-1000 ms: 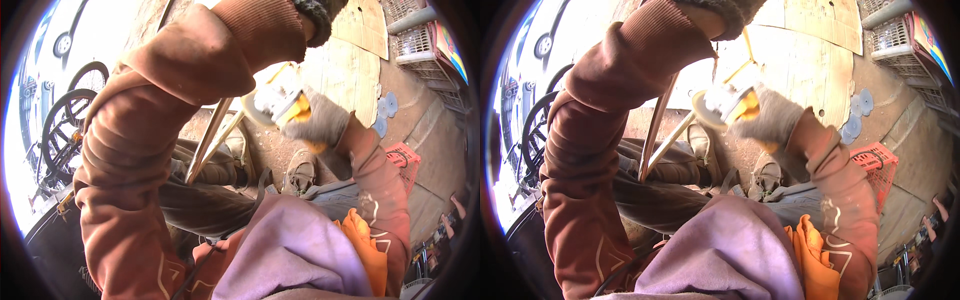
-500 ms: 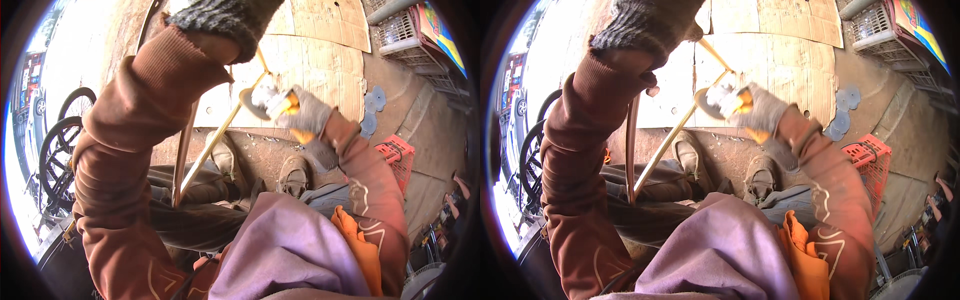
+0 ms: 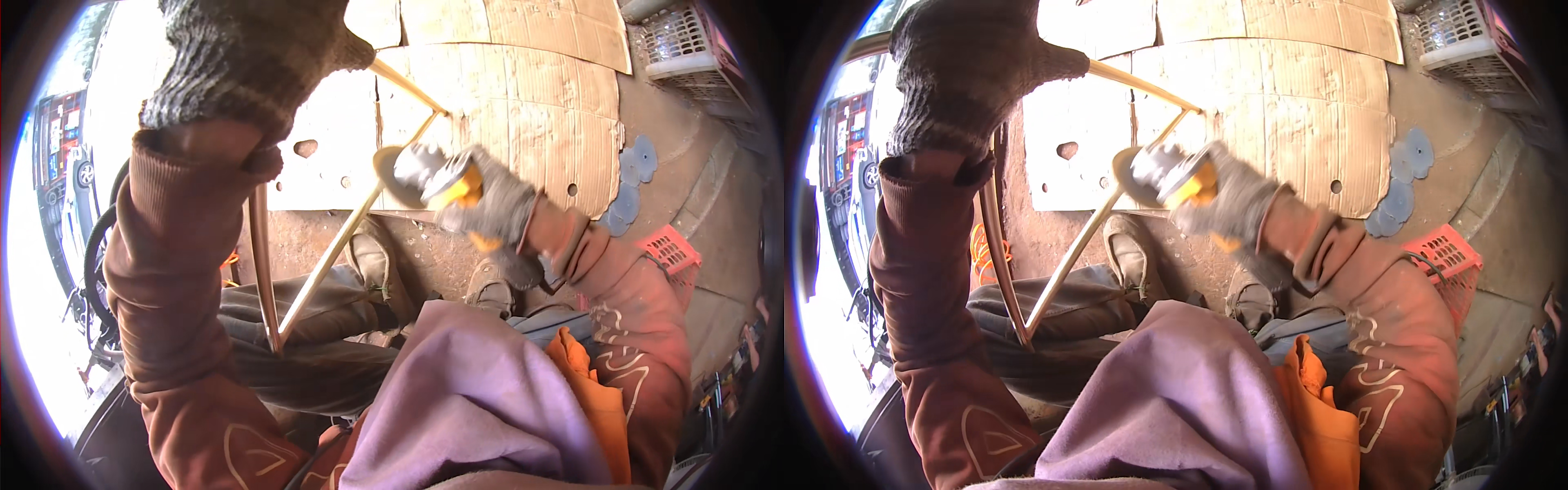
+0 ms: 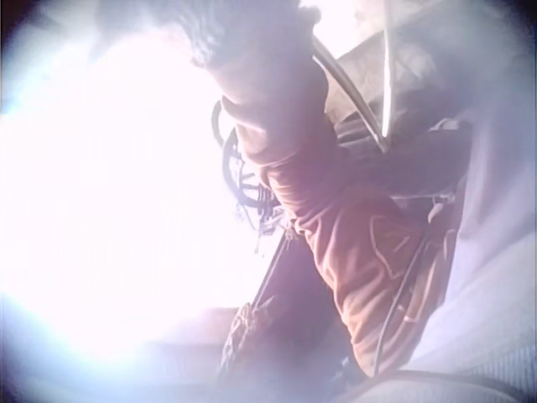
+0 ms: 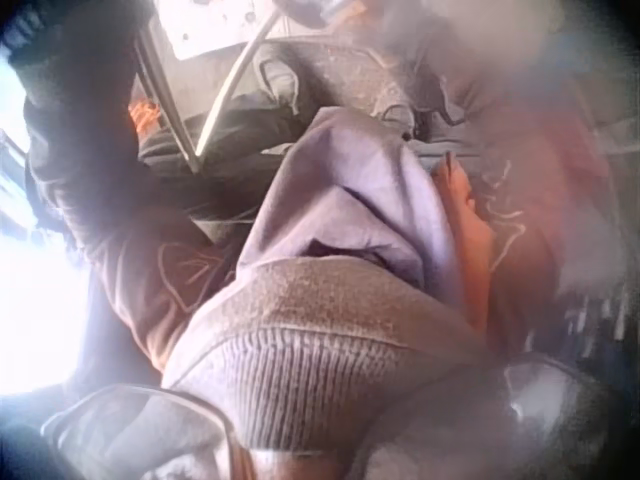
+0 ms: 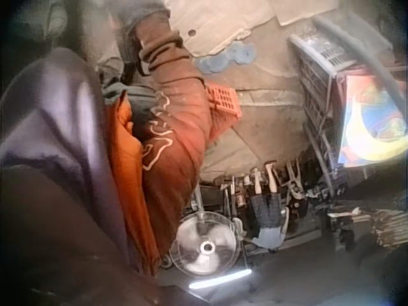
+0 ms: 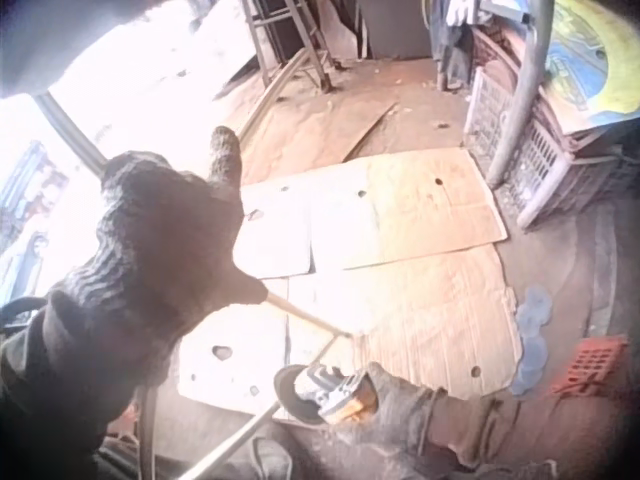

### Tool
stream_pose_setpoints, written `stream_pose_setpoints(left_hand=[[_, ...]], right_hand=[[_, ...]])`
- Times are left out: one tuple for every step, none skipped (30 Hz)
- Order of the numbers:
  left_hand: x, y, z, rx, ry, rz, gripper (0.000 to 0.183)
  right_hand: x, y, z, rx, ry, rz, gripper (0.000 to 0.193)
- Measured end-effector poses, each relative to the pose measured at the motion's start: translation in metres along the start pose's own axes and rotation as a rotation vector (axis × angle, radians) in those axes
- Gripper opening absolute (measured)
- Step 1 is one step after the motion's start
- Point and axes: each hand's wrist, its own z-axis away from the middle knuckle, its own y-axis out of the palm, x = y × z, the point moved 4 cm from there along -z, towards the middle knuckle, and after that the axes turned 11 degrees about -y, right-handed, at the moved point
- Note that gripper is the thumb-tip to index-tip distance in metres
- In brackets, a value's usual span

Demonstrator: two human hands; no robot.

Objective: The person uses a handheld grinder to smooth the joints of a triangular metal frame while sitting on the floor. They hold the frame with one gloved hand and manipulate the grinder with the other, then place a metal disk onto the grinder.

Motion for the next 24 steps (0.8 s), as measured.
stream_pose_setpoints(left_hand=[[-0.002, 0.001, -0.002, 0.037, -0.02, -0.017, 0.111], [-0.007, -0.003, -0.002, 0.083, -0.077, -0.069, 0.113], [-0.007, -0.004, -0.002, 0.109, -0.116, -0.11, 0.115], [-0.008, -0.006, -0.001, 0.137, -0.154, -0.15, 0.117], [-0.005, -0.003, 0.001, 0.158, -0.175, -0.198, 0.119], [-0.012, 0.0, -0.002, 0.135, -0.171, -0.174, 0.121], [-0.016, 0.002, -0.004, 0.114, -0.168, -0.157, 0.123], [-0.005, -0.001, 0.007, 0.093, -0.187, -0.151, 0.124], [-0.006, 0.01, 0.003, 0.056, -0.15, -0.072, 0.126], [-0.007, 0.02, -0.002, 0.017, -0.111, 0.007, 0.127], [-0.008, 0.03, -0.005, -0.017, -0.072, 0.078, 0.129], [-0.006, 0.031, -0.007, -0.022, -0.049, 0.08, 0.127], [-0.006, 0.032, -0.01, -0.027, -0.026, 0.084, 0.126], [-0.006, 0.031, -0.013, -0.038, -0.005, 0.097, 0.125], [0.005, 0.022, -0.008, -0.036, -0.002, 0.076, 0.124], [0.015, 0.014, -0.003, -0.034, 0.002, 0.054, 0.123], [0.013, 0.021, -0.007, -0.067, 0.014, 0.042, 0.123], [0.01, 0.029, -0.01, -0.101, 0.026, 0.029, 0.123], [0.008, 0.034, -0.013, -0.134, 0.038, 0.014, 0.123], [0.01, 0.038, -0.014, -0.128, 0.053, 0.02, 0.124], [0.012, 0.041, -0.014, -0.122, 0.068, 0.025, 0.125], [0.013, 0.042, -0.012, -0.111, 0.066, 0.027, 0.126], [0.014, 0.043, -0.011, -0.101, 0.068, 0.03, 0.126], [0.014, 0.045, -0.01, -0.09, 0.058, 0.034, 0.127]], right_hand=[[0.014, -0.022, -0.001, -0.06, 0.304, 0.245, 0.067], [0.017, -0.028, -0.01, -0.056, 0.274, 0.272, 0.065], [0.022, -0.031, -0.015, -0.055, 0.244, 0.297, 0.063], [0.026, -0.032, -0.008, -0.046, 0.335, 0.277, 0.068], [0.02, -0.023, -0.015, 0.032, 0.351, 0.417, 0.075], [0.016, -0.016, -0.007, 0.103, 0.216, 0.398, 0.077], [0.014, -0.006, 0.004, 0.174, 0.079, 0.38, 0.079], [0.038, 0.014, 0.013, 0.244, 0.175, 0.451, 0.079], [0.04, 0.011, 0.015, 0.235, 0.216, 0.461, 0.078], [0.043, 0.007, 0.016, 0.223, 0.256, 0.472, 0.077], [0.045, 0.004, 0.018, 0.218, 0.293, 0.48, 0.075], [0.027, -0.006, 0.018, 0.173, 0.239, 0.408, 0.075], [0.01, -0.022, 0.016, 0.108, 0.241, 0.325, 0.074], [-0.003, -0.036, 0.014, 0.036, 0.241, 0.247, 0.074], [-0.01, -0.041, 0.01, 0.003, 0.22, 0.164, 0.073], [-0.016, -0.046, 0.006, -0.012, 0.265, 0.125, 0.073], [-0.015, -0.05, 0.004, -0.035, 0.301, 0.132, 0.073], [-0.011, -0.055, 0.002, -0.057, 0.334, 0.143, 0.073], [-0.004, -0.054, 0.006, -0.038, 0.342, 0.195, 0.074], [-0.01, -0.045, 0.011, -0.002, 0.262, 0.19, 0.075], [-0.015, -0.035, 0.014, 0.035, 0.181, 0.184, 0.077], [-0.009, -0.021, 0.015, 0.077, 0.099, 0.176, 0.078], [-0.001, -0.016, 0.019, 0.142, 0.14, 0.309, 0.079], [0.006, -0.019, 0.017, 0.141, 0.161, 0.324, 0.08]])
